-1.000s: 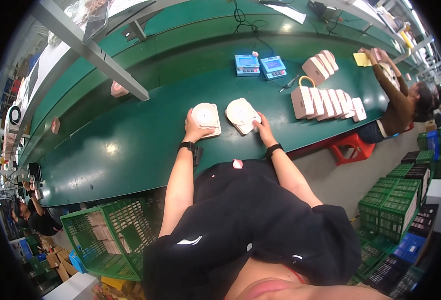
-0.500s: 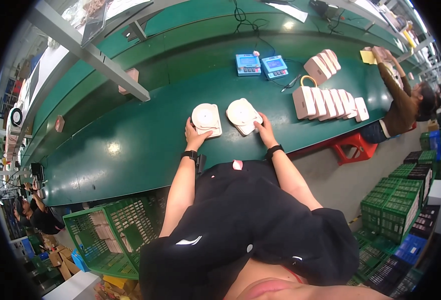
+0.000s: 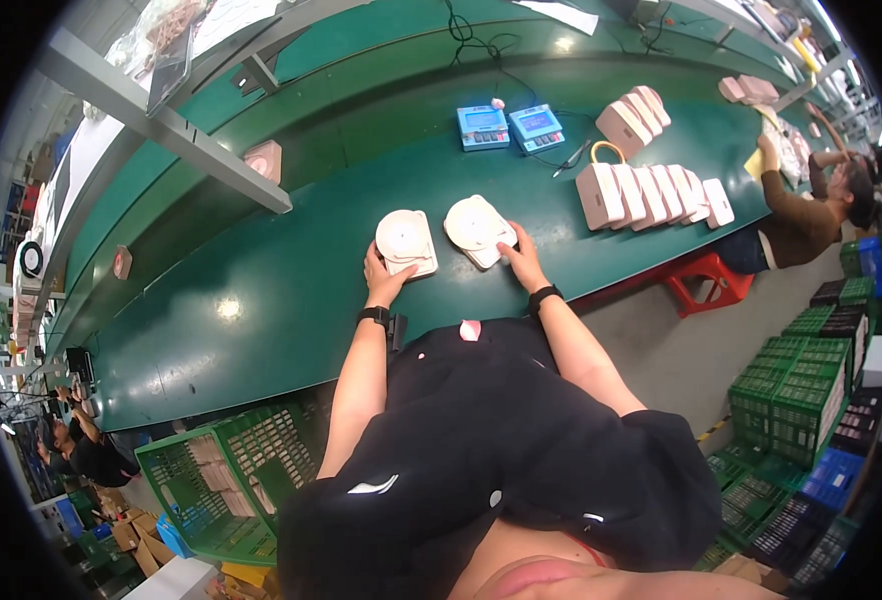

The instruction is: The person picks up pink devices from a conveyor belt, places them on a testing machine, and then arranges them in a row on the work surface.

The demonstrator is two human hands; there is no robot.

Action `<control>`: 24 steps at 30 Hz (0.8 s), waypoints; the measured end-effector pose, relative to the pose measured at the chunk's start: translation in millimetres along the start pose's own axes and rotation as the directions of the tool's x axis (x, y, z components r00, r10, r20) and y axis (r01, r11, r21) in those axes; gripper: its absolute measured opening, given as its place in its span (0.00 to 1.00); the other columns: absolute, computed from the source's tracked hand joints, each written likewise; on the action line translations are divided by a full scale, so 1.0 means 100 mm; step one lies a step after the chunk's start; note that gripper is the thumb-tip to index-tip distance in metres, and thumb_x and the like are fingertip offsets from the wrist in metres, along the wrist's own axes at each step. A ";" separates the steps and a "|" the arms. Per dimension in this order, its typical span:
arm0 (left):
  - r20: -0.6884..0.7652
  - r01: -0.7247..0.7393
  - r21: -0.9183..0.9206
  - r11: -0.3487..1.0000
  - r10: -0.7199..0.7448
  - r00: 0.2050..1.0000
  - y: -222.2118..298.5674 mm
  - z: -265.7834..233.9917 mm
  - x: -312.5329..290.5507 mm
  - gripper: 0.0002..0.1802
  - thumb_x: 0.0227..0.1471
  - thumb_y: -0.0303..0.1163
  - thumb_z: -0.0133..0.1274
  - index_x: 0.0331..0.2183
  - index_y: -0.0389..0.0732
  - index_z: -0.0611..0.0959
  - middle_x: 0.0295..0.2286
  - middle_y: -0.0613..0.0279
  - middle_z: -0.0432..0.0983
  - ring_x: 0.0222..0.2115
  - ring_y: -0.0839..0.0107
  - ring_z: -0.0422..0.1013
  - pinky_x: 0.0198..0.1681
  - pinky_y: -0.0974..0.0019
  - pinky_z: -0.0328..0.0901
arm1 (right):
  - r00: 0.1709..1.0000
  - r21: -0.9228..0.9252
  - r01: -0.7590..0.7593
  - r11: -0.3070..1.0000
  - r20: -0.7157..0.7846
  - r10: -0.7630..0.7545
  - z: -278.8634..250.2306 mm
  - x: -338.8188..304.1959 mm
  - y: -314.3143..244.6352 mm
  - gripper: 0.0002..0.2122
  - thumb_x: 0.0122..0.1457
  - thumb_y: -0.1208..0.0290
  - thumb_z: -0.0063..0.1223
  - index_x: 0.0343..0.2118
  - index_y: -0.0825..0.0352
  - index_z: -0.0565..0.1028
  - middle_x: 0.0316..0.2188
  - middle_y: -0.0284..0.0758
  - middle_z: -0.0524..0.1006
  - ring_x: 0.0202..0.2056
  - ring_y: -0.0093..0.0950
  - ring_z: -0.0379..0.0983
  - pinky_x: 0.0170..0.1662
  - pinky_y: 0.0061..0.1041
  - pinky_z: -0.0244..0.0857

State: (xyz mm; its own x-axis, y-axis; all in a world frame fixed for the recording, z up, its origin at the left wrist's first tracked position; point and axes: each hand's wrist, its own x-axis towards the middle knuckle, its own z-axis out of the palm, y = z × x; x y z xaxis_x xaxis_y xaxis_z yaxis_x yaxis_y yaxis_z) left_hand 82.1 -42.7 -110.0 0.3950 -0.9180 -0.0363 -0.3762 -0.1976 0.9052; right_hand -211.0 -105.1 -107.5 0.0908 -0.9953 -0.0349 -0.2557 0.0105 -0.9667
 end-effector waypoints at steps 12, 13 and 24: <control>0.046 0.046 0.067 0.997 -0.049 0.998 0.02 -0.02 0.04 0.52 0.28 0.37 0.70 0.54 0.35 0.61 0.47 0.49 0.60 0.46 0.57 0.63 0.51 0.58 0.60 | 1.000 -0.011 0.006 1.000 0.009 -0.006 -0.01 0.05 0.00 0.26 0.50 0.71 0.56 0.53 0.68 0.63 0.47 0.42 0.69 0.50 0.33 0.64 0.54 0.27 0.56; 0.045 0.045 0.066 0.997 -0.048 0.998 -0.01 -0.02 0.04 0.52 0.28 0.37 0.70 0.54 0.35 0.61 0.47 0.49 0.60 0.46 0.57 0.63 0.51 0.58 0.60 | 1.000 -0.011 0.007 1.000 0.010 -0.007 -0.02 0.04 0.00 0.26 0.50 0.71 0.56 0.53 0.68 0.63 0.47 0.42 0.69 0.50 0.33 0.64 0.54 0.27 0.56; 0.079 0.033 0.094 0.995 -0.041 0.996 -0.03 -0.04 0.01 0.48 0.31 0.36 0.68 0.53 0.35 0.63 0.48 0.51 0.60 0.46 0.60 0.63 0.50 0.60 0.61 | 1.000 -0.069 -0.010 0.998 0.023 0.012 -0.02 -0.02 -0.08 0.33 0.41 0.65 0.64 0.52 0.63 0.63 0.49 0.42 0.67 0.51 0.39 0.63 0.54 0.33 0.56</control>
State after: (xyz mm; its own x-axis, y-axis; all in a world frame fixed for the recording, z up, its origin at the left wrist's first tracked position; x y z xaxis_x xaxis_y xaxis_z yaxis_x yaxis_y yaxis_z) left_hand 86.8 -41.6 -110.9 0.3422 -0.9335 -0.1067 -0.4397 -0.2595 0.8598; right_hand -210.7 -102.9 -99.0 0.1097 -0.9926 -0.0521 -0.3225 0.0140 -0.9465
